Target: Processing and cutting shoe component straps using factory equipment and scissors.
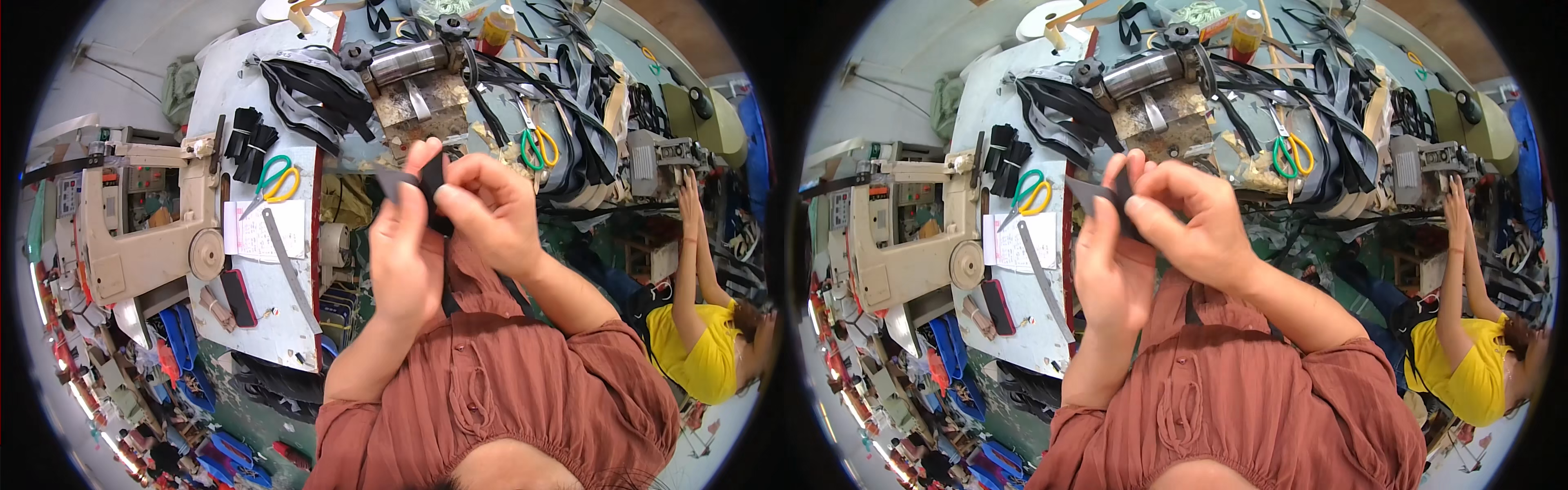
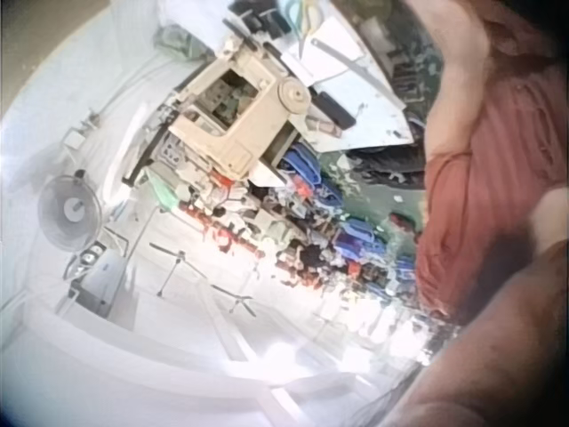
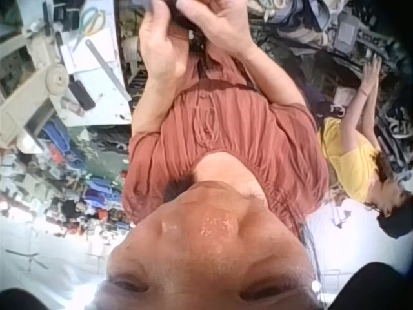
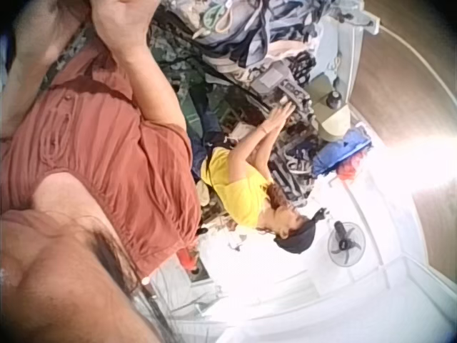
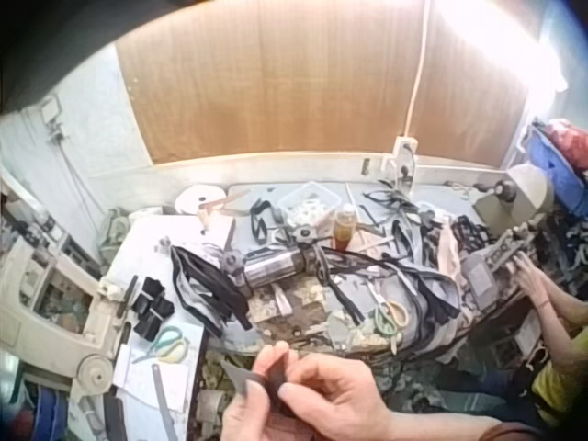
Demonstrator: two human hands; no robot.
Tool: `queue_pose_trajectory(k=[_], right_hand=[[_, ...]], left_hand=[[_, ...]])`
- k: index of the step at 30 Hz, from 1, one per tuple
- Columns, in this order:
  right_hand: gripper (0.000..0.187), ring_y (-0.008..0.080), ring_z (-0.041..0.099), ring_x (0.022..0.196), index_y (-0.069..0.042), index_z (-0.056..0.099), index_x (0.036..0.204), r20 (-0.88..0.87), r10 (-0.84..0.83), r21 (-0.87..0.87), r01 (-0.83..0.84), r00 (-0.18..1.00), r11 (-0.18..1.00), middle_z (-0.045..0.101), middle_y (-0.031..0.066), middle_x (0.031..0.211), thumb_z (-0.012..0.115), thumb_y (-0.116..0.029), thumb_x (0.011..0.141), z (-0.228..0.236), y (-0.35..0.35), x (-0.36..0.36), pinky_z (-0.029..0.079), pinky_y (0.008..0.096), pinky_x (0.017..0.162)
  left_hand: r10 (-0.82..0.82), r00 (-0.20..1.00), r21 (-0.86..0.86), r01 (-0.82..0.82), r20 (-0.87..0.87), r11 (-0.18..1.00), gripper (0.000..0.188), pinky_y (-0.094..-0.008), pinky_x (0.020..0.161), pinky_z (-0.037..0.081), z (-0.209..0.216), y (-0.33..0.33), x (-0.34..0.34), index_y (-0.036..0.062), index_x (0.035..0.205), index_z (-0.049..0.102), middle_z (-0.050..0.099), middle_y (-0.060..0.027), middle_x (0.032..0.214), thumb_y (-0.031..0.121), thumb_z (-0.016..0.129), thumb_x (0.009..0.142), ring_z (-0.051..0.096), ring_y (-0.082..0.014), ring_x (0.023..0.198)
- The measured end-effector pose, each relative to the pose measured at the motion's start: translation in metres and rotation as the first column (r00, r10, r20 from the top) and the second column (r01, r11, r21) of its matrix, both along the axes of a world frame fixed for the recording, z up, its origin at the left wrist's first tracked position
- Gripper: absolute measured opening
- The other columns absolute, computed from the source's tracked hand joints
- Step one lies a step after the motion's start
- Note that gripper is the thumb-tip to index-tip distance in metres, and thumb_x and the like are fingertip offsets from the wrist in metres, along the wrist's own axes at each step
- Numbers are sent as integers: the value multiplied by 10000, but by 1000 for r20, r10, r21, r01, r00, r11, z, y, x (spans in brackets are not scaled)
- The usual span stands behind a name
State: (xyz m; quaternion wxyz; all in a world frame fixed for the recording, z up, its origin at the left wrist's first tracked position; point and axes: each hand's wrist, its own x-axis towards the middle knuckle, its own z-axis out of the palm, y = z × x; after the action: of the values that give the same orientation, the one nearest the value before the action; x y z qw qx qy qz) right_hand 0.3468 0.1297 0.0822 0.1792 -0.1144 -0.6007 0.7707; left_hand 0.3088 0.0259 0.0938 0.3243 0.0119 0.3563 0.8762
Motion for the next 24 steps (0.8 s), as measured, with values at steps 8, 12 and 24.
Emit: queue_pose_trajectory(k=[8,12,24], right_hand=[[67,142,616,789,-59,563,898,50,-256,-520,244,965,818,641,50,858,555,-55,831,-11,121,49,479,297,782],[219,167,610,874,-7,577,1048,101,-398,-508,391,912,768,637,76,910,559,-41,833,-20,169,94,485,321,812],[169,41,582,717,-53,640,1013,349,-465,105,459,813,882,646,-12,862,634,-84,847,-58,171,110,433,172,562]], left_hand=[[437,887,71,-450,149,890,319,-237,524,256,-52,-86,-73,78,1207,495,337,32,622,246,504,936,276,-71,527],[544,839,-210,-538,-33,817,289,-219,440,187,-78,-141,-97,32,1175,530,233,60,541,163,541,918,185,-54,454],[49,952,-809,-282,-301,515,258,-207,580,410,-138,-20,-87,14,888,627,602,-1,785,255,692,822,512,-68,621]])
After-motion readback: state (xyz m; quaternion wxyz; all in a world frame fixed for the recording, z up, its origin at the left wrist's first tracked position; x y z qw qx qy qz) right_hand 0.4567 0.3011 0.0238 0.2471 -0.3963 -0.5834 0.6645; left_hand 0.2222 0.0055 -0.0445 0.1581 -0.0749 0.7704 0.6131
